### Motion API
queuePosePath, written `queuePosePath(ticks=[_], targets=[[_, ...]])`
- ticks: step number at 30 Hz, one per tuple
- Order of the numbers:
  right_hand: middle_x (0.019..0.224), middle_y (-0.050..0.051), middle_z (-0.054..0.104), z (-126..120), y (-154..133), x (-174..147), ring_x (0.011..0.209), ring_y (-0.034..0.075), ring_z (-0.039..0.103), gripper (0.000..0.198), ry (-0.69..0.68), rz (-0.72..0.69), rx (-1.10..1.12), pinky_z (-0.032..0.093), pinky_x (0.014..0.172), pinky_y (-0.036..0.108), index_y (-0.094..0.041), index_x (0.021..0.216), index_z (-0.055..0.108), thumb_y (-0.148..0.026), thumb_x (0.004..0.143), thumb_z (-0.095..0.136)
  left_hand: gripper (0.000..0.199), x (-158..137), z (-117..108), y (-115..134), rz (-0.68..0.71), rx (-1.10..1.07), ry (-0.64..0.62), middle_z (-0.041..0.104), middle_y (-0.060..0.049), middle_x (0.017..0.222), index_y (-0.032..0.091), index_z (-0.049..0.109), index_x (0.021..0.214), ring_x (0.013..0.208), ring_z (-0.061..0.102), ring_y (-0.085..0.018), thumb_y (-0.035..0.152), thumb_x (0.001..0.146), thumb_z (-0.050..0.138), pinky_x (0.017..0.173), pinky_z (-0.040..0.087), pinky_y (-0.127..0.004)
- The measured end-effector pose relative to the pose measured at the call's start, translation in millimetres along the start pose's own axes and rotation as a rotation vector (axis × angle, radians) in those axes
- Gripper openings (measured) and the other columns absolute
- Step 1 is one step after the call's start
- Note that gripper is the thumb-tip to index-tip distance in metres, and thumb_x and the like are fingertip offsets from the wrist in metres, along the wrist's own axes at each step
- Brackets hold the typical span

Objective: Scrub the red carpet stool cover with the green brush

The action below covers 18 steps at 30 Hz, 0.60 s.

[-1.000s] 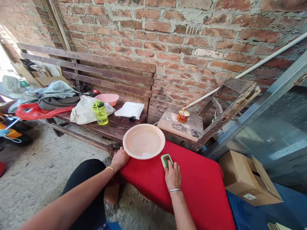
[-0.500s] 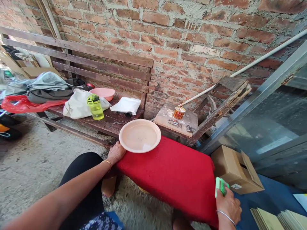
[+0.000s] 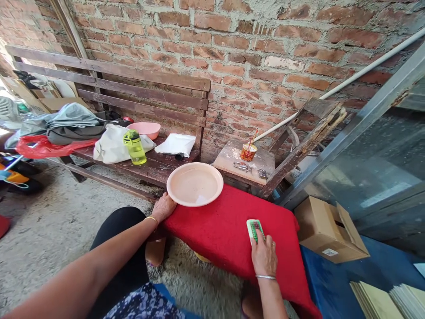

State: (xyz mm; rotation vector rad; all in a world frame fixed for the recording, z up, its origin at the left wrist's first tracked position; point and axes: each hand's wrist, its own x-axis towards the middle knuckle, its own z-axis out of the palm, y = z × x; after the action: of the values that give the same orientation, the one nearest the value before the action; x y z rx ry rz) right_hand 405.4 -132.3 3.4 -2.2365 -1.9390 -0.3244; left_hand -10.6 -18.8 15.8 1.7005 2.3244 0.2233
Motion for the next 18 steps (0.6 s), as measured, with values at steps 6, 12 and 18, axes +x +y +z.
queuePosePath(ticks=[6, 12, 18], targets=[[0.086, 0.014, 0.061, -4, 93, -16, 0.077, 0.028, 0.060, 0.049, -0.002, 0.311, -0.086, 0.049, 0.074, 0.039, -0.015, 0.129, 0.063, -0.043, 0.095, 0.040, 0.048, 0, 1, -1, 0.008, -0.007, -0.008, 0.057, -0.017, 0.122, 0.019, 0.055, 0.129, 0.114, 0.059, -0.032, 0.046, 0.097, 0.031, 0.093, 0.045, -0.046], [0.084, 0.018, 0.061, -9, 140, -22, 0.071, 0.034, 0.057, 0.063, 0.060, 0.591, -0.033, 0.042, 0.056, 0.040, -0.019, 0.129, 0.064, -0.060, 0.089, 0.037, 0.048, -1, 0, 2, -0.012, -0.021, -0.010, 0.057, -0.016, 0.122, 0.019, 0.055, 0.130, 0.116, 0.058, -0.032, 0.045, 0.097, 0.031, 0.094, 0.044, -0.045], [0.084, 0.014, 0.059, -14, 28, -2, 0.077, 0.029, 0.055, 0.061, 0.153, 0.063, 0.204, 0.046, 0.072, 0.041, -0.014, 0.118, 0.068, -0.056, 0.095, 0.029, 0.047, 0, 0, 2, -0.010, -0.023, -0.008, 0.056, -0.017, 0.124, 0.018, 0.054, 0.129, 0.116, 0.057, -0.032, 0.045, 0.098, 0.031, 0.095, 0.043, -0.046]])
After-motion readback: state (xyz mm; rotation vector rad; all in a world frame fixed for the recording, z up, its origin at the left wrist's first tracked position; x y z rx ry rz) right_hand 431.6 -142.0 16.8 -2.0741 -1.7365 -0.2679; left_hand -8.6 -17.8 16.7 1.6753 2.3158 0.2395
